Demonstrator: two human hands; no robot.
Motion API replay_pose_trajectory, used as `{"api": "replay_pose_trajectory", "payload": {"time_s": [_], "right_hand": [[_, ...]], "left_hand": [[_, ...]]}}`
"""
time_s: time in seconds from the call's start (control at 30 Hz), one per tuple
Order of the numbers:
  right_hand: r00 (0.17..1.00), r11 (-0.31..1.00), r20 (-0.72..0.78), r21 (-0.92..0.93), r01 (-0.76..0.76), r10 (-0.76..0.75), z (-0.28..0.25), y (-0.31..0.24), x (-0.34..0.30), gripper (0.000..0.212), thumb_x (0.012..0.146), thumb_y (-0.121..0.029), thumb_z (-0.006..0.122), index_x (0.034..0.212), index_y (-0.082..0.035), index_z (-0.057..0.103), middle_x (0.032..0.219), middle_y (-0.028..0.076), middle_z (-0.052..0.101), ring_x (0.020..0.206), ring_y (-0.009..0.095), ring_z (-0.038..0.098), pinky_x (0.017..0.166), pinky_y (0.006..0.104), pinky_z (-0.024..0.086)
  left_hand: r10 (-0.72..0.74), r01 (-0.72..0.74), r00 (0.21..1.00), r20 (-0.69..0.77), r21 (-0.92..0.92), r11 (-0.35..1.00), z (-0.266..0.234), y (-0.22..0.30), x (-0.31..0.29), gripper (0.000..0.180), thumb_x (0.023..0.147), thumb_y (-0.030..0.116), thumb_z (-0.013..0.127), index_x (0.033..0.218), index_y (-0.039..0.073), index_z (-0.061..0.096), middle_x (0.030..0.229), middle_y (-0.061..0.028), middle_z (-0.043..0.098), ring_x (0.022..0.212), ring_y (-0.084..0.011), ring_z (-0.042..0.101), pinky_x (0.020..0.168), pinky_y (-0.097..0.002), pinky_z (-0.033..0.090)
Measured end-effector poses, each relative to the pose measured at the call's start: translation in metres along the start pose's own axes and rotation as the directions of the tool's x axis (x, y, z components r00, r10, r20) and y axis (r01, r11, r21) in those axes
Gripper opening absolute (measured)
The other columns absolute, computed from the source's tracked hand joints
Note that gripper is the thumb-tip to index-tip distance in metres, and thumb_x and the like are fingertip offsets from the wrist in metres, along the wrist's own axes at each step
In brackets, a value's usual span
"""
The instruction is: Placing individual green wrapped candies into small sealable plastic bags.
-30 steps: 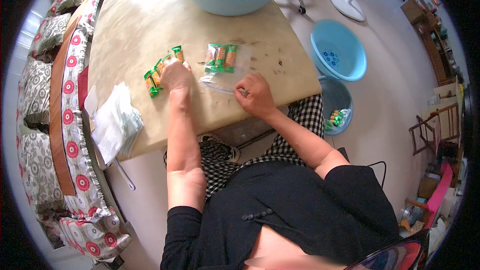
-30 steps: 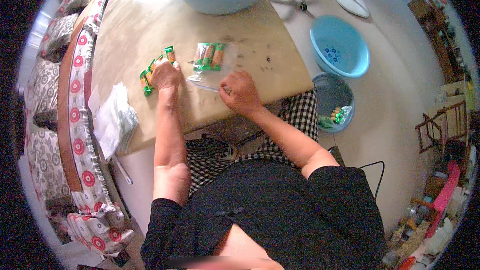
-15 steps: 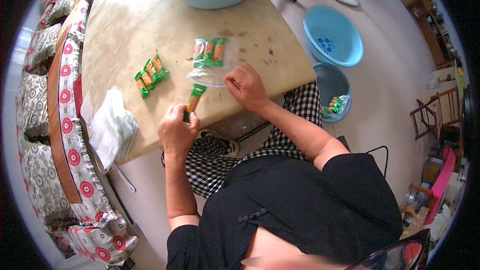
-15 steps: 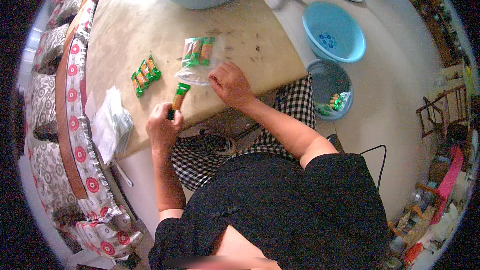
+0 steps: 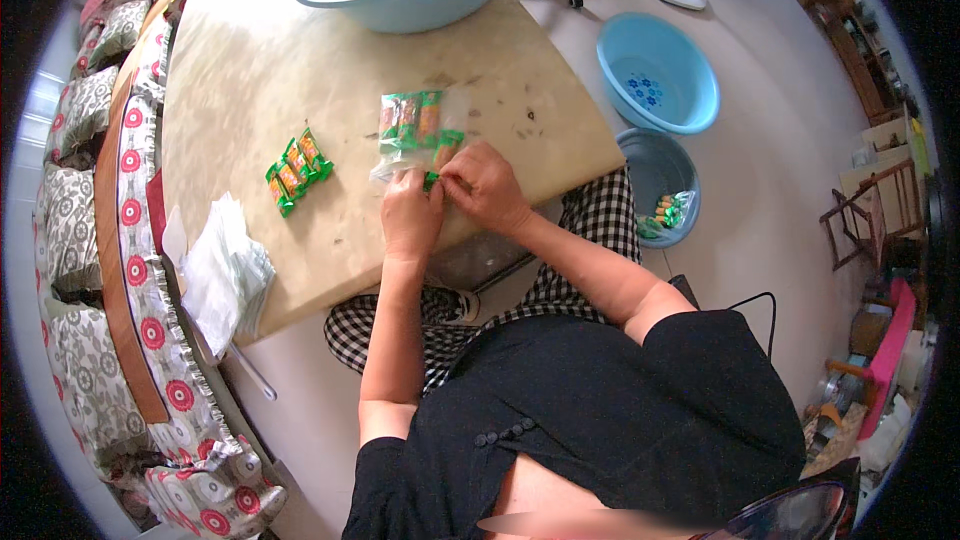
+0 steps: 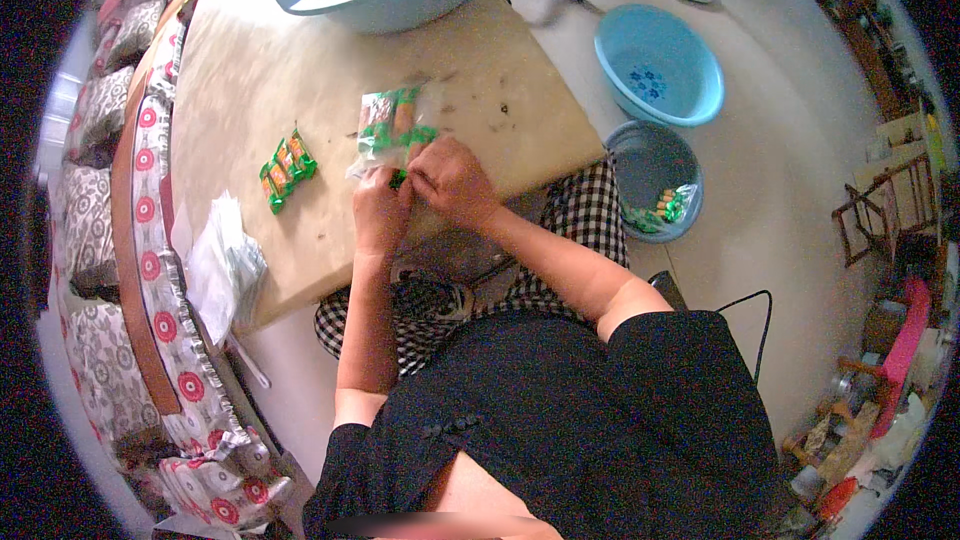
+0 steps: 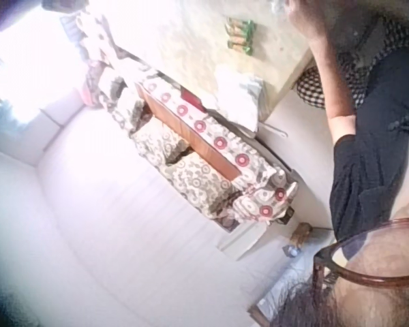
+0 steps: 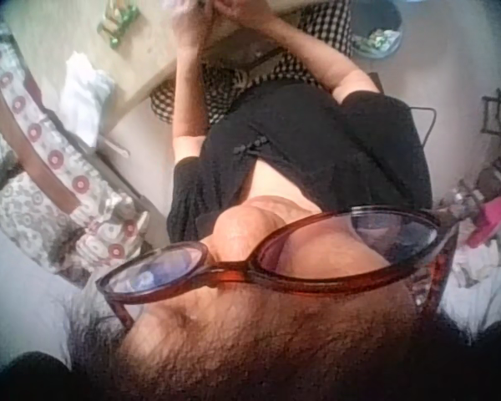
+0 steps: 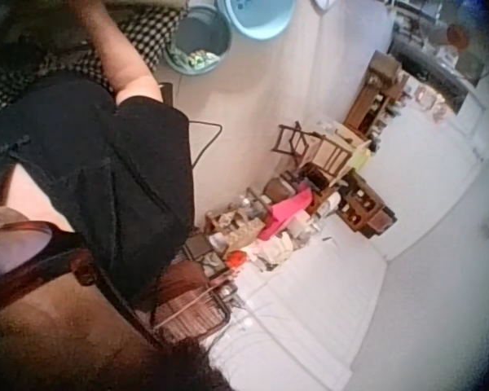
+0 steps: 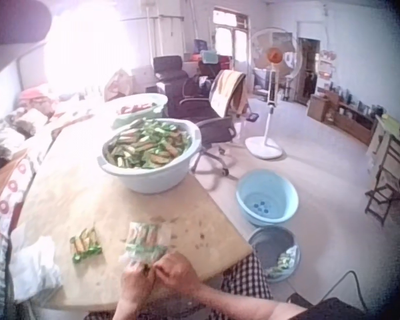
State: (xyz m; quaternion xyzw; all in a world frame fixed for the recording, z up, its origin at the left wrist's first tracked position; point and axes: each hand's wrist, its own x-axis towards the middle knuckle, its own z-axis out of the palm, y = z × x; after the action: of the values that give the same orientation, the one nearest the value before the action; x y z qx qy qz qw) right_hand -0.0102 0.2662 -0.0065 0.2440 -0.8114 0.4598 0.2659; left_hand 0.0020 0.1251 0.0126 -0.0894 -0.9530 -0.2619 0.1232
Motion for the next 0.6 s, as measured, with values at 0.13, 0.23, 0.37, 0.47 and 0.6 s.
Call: {"api": "replay_pose_trajectory", "payload": {"time_s": [0.13, 0.23, 0.37, 0.47, 0.6], "right_hand": [[0.999, 0.999, -0.012, 0.013, 0.044, -0.044, -0.001, 0.001, 0.001, 0.013, 0.068, -0.006, 0.068, 0.076, -0.007, 0.058, 0.077, 0.009, 0.056, 0.074, 0.029, 0.054, 0.067, 0.0390, 0.045], [1.000, 1.000, -0.004, 0.013, 0.010, -0.010, -0.003, -0.001, 0.001, 0.012, 0.068, -0.006, 0.067, 0.076, -0.007, 0.058, 0.077, 0.009, 0.056, 0.075, 0.029, 0.054, 0.067, 0.0388, 0.045], [1.000, 1.000, -0.011, 0.010, 0.007, -0.006, -0.002, -0.001, 0.000, 0.013, 0.068, -0.005, 0.067, 0.077, -0.007, 0.058, 0.077, 0.009, 0.057, 0.075, 0.029, 0.054, 0.067, 0.0388, 0.045], [1.000, 1.000, 0.006, 0.005, -0.030, 0.030, -0.002, -0.001, 0.000, 0.013, 0.068, -0.004, 0.066, 0.078, -0.006, 0.058, 0.078, 0.009, 0.057, 0.076, 0.029, 0.054, 0.067, 0.0389, 0.045], [0.998, 0.999, -0.051, 0.045, -0.028, 0.030, 0.000, 0.000, 0.001, 0.014, 0.069, -0.003, 0.065, 0.079, -0.005, 0.057, 0.079, 0.010, 0.058, 0.076, 0.029, 0.054, 0.068, 0.0386, 0.045]], "left_hand": [[0.028, -0.029, 1.000, -0.008, -0.064, 0.998, 0.006, -0.007, -0.004, 0.015, 0.078, 0.013, 0.060, 0.084, 0.000, 0.059, 0.086, -0.0212, 0.059, 0.080, -0.0389, 0.059, 0.069, -0.0451, 0.048], [0.051, -0.051, 0.999, 0.000, -0.026, 0.998, 0.010, -0.008, 0.001, 0.013, 0.078, 0.011, 0.059, 0.087, 0.002, 0.060, 0.083, -0.0206, 0.060, 0.076, -0.0385, 0.060, 0.064, -0.0450, 0.049], [0.040, -0.039, 0.999, -0.014, 0.090, 0.995, 0.023, -0.008, 0.011, 0.010, 0.078, 0.012, 0.059, 0.086, 0.006, 0.061, 0.080, -0.0179, 0.061, 0.069, -0.0364, 0.061, 0.058, -0.0443, 0.049], [0.032, -0.022, 0.998, -0.054, 0.174, 0.985, 0.028, -0.005, 0.018, 0.009, 0.080, 0.018, 0.059, 0.083, 0.009, 0.061, 0.074, -0.0137, 0.062, 0.064, -0.0333, 0.062, 0.052, -0.0424, 0.049], [-0.051, 0.050, 0.999, -0.004, 0.322, 0.946, 0.029, 0.004, 0.028, 0.016, 0.084, 0.027, 0.058, 0.079, 0.011, 0.059, 0.067, -0.0111, 0.062, 0.062, -0.0311, 0.063, 0.051, -0.0414, 0.049]]}}
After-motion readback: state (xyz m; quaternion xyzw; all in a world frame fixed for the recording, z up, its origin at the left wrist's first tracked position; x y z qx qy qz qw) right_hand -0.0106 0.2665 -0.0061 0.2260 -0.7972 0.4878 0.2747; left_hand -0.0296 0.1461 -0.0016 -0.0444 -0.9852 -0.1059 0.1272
